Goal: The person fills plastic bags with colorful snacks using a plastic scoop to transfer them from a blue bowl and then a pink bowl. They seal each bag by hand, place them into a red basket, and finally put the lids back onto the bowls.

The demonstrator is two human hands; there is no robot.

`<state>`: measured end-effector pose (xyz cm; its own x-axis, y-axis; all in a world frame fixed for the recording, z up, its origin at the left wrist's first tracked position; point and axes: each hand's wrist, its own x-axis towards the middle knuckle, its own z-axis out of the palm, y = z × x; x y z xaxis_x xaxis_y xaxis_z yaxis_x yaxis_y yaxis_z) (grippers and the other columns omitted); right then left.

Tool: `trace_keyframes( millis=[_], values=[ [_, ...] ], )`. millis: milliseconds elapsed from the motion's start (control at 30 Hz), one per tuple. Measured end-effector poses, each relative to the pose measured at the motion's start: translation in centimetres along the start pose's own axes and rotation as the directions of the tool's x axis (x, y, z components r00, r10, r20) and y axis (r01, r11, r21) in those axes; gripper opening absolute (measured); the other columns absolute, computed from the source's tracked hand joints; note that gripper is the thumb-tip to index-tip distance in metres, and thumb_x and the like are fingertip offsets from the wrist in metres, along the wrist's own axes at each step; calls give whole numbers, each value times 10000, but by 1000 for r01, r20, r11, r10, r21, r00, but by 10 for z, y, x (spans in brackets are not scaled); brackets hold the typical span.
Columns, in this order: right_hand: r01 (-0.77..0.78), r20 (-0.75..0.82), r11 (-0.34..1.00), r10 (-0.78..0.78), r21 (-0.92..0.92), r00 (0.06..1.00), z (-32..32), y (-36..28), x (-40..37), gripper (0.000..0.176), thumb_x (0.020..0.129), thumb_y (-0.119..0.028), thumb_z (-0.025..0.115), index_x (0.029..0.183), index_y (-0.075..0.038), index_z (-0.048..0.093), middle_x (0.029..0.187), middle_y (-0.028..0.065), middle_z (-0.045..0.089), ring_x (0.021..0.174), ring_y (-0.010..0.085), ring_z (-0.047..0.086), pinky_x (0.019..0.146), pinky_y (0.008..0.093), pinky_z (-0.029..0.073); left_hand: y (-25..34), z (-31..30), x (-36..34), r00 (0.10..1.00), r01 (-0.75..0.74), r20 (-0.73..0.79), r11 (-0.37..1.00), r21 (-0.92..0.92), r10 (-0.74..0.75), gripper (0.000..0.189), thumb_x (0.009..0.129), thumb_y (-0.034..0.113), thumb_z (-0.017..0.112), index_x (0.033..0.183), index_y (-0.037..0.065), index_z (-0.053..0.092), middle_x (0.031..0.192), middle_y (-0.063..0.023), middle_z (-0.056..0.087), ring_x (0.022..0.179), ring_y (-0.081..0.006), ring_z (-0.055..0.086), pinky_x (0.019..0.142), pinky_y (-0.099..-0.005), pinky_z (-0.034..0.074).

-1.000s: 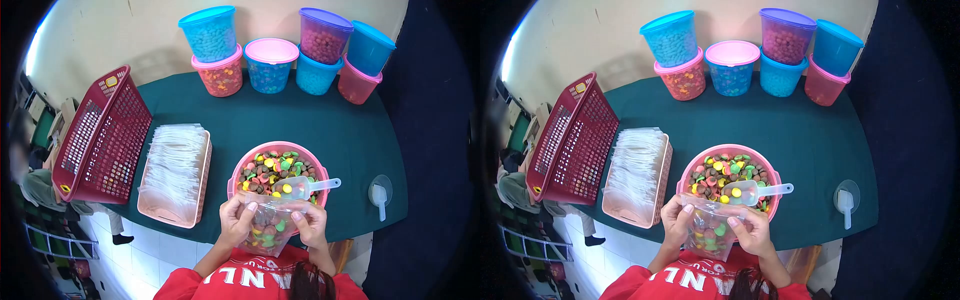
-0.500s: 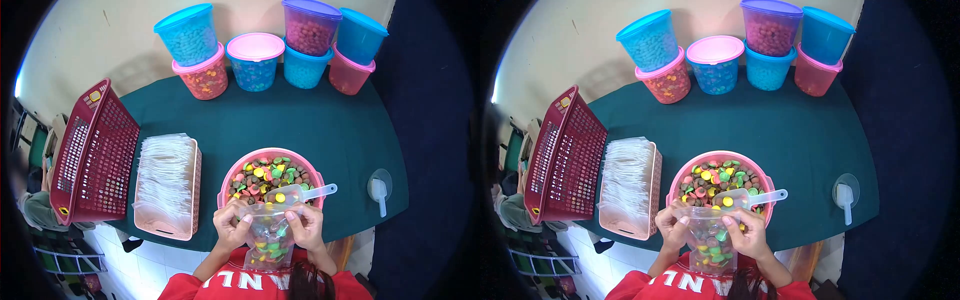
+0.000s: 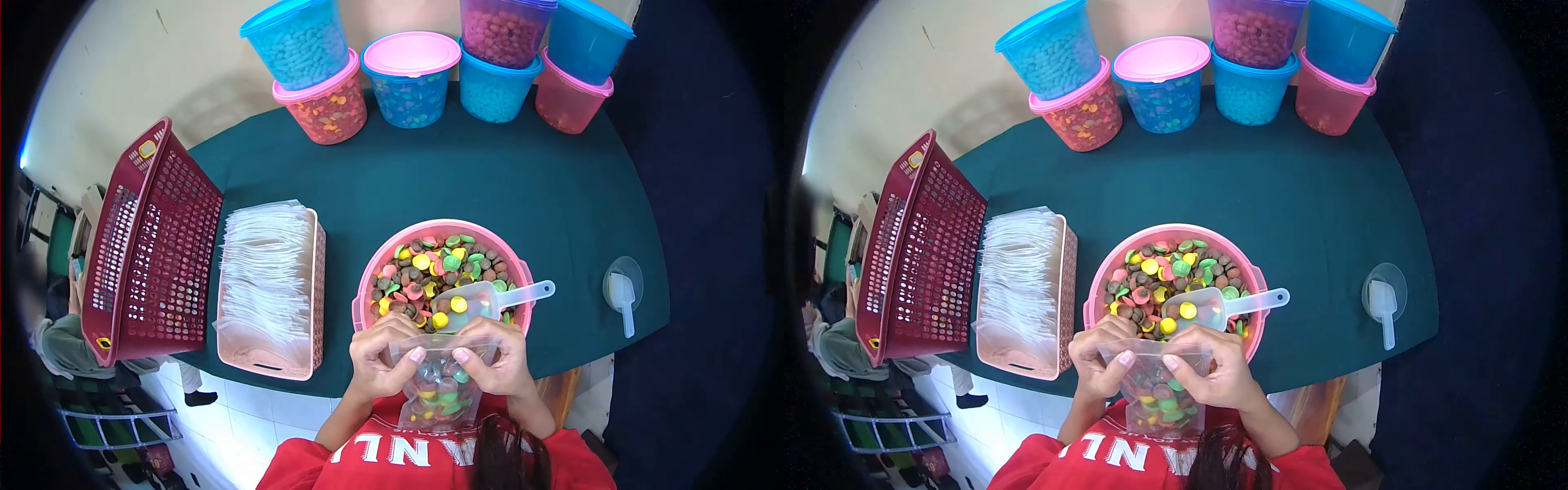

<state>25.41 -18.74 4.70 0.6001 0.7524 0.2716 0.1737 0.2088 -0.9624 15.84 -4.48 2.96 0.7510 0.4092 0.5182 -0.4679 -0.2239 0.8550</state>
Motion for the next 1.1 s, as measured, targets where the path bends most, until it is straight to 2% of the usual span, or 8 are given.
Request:
trace_keyframes(
  millis=[167,300,567,667,733,833,1033,1100],
  values=[
    [9,29,1000,-10,30,1000,1,-3,2,72,681,-5,615,744,14,588,722,90,594,634,138,564,586,238,438,0,-1,3,999,-32,21,996,-80,34,66,629,2,602,673,-26,561,635,-112,566,586,-201,533,603,-307,428],
    [131,26,988,-129,-76,991,0,3,0,67,665,0,624,723,8,591,700,81,585,622,140,559,572,237,432,9,3,8,991,35,126,999,24,-38,66,643,-3,622,697,-10,584,661,-108,587,611,-204,557,626,-301,428],
    [88,32,996,-87,-21,996,-1,2,0,152,640,-44,651,761,2,571,697,86,568,627,147,557,562,242,434,11,5,1,987,118,98,987,108,-129,63,677,-5,634,734,3,608,688,-96,607,645,-191,576,642,-298,430],
    [139,20,989,-139,-39,990,1,4,-1,184,627,-55,663,775,-1,567,706,88,570,644,156,559,577,250,442,16,4,-1,976,140,172,990,-6,-137,72,688,5,633,754,-2,605,724,-97,611,674,-179,577,656,-292,438],
    [217,21,974,-217,-60,976,3,2,-1,195,621,-56,669,779,-2,568,705,86,570,650,160,560,584,254,445,24,5,-2,955,248,204,958,-143,-216,96,698,15,630,788,-7,601,771,-99,612,715,-176,577,668,-285,447],
    [275,31,951,-274,-143,961,8,-7,-5,227,599,-55,683,794,-14,575,722,80,573,668,166,559,593,260,451,39,10,-13,915,376,202,918,-123,-348,118,705,17,626,816,-10,597,819,-105,609,752,-180,576,685,-286,450],
    [421,70,889,-415,-183,907,15,-17,-25,335,552,-115,767,838,-62,602,777,63,541,682,162,554,583,258,451,57,-4,-21,918,93,396,961,-262,19,196,643,69,701,784,-3,586,955,-150,572,875,-267,546,779,-351,402],
    [433,60,896,-429,-94,901,17,-23,-30,336,529,-116,789,818,-78,621,784,49,549,652,148,559,556,257,450,74,1,-29,925,101,378,978,-185,-24,186,642,16,689,802,11,593,967,-142,567,889,-275,541,805,-365,391]
  ],
)
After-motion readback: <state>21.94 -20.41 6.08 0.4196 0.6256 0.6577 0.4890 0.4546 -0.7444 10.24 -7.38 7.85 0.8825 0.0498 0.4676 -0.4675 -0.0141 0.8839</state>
